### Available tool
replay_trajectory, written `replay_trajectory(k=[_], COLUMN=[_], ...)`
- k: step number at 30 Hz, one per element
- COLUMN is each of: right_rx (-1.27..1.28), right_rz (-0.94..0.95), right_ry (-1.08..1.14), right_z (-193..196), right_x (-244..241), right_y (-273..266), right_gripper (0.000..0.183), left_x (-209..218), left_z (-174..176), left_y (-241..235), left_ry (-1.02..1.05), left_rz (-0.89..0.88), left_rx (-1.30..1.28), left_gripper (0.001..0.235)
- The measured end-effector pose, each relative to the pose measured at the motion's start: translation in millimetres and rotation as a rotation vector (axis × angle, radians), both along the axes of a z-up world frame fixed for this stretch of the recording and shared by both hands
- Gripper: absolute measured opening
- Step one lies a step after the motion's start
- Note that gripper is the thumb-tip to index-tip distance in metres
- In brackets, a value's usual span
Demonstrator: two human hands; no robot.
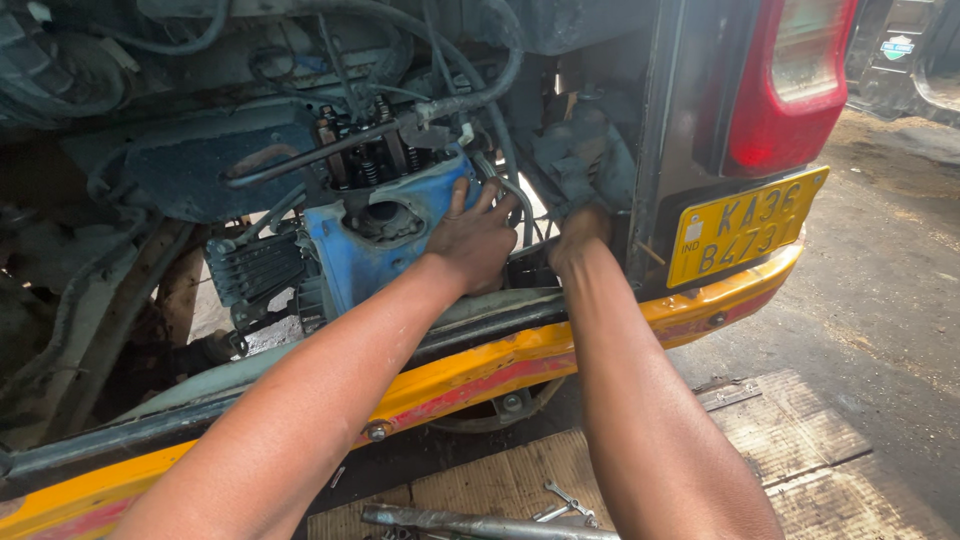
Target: The person uses a wrench to loosen and remove bolts from a blue engine component under the rear of a yellow auto-rickshaw. They detach the component and set it aside, then continue to work on the exposed engine area.
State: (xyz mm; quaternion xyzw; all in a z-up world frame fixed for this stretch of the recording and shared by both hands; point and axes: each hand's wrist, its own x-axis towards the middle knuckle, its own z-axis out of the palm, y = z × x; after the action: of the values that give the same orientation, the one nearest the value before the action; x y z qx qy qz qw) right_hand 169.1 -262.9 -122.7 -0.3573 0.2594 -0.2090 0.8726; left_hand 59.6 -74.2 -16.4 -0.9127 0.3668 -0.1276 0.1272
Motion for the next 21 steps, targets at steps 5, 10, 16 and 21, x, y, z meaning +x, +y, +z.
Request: replay_trajectory(k=[5, 10, 16, 21], right_rx=[0.037, 0.119, 0.193, -0.103], right_rz=[-0.030, 0.124, -0.115, -0.335], right_ry=[-0.094, -0.333, -0.220, -0.263], right_z=[-7.3, 18.1, 55.9, 60.2], right_x=[9.5, -6.4, -21.0, -7.1], right_y=[-4.3, -3.8, 23.9, 35.6], right_gripper=[0.049, 0.054, 0.031, 0.026], left_x=[3.5, 9.4, 17.8, 24.1], left_z=[-4.6, -11.9, -13.0, -18.5], left_y=[-2.0, -1.9, 0.8, 2.5], left_ry=[0.002, -0.004, -0.127, -0.058], left_rz=[0.001, -0.047, -0.128, -0.158], left_rx=[-0.038, -0.117, -0.117, -0.175], left_gripper=[0.044, 0.075, 0.071, 0.069])
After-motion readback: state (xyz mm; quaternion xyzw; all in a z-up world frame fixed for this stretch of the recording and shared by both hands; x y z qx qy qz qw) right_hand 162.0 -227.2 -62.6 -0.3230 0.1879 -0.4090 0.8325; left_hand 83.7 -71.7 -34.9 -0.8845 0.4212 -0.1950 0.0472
